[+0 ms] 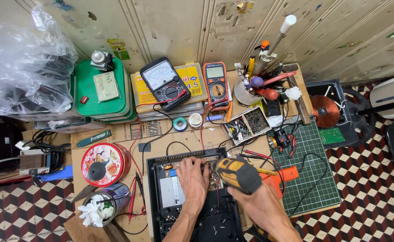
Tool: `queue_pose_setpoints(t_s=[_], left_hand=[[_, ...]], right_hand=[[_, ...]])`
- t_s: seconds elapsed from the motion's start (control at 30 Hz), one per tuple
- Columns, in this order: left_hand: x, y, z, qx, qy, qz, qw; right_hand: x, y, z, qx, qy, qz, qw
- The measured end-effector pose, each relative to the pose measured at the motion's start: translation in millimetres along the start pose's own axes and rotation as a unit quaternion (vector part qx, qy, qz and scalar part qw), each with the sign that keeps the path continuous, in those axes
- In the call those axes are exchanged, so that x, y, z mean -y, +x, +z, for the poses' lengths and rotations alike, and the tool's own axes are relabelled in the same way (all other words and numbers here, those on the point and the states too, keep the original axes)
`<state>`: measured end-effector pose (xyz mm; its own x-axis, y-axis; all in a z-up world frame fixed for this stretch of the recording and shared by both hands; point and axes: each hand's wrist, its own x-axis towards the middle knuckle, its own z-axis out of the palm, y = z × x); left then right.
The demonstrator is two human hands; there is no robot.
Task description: Disassembling and inspecting the internal circuit board and components of an electronic appliance using an electric screwdriver and multi-meter.
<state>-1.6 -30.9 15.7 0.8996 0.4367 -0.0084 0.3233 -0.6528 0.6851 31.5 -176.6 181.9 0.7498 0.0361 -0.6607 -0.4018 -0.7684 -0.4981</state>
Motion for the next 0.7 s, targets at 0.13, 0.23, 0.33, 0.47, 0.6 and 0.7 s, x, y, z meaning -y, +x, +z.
queue_pose_setpoints(t_s=[0.13, 0.23, 0.33, 0.47, 0.6, 0.7], left_hand=[[15.0, -34.4, -21.4, 0.065, 0.017, 0.152, 0.986], [40.9, -78.4, -13.5, 0.175, 0.000, 0.168, 0.970], [52.2, -106.4, -8.7, 0.199, -0.034, 0.211, 0.957], [55.6, -101.1, -38.0, 0.153, -0.025, 0.130, 0.979], [88.3, -87.3, -53.2, 0.043, 0.041, -0.028, 0.998], [100.7, -89.5, -44.0, 0.047, 0.058, -0.078, 0.994]], right_hand=[[-91.5, -11.1, 7.1, -0.031, 0.116, -0.078, 0.990], [-198.6, -5.6, 23.6, 0.014, 0.151, -0.188, 0.970], [-254.3, -7.4, 38.3, -0.071, 0.380, -0.307, 0.870], [-267.8, -29.1, 30.9, -0.113, 0.397, -0.160, 0.897], [-268.3, -48.0, 26.4, -0.153, 0.406, 0.037, 0.900], [-254.5, -62.8, 29.3, -0.155, 0.417, 0.110, 0.889]])
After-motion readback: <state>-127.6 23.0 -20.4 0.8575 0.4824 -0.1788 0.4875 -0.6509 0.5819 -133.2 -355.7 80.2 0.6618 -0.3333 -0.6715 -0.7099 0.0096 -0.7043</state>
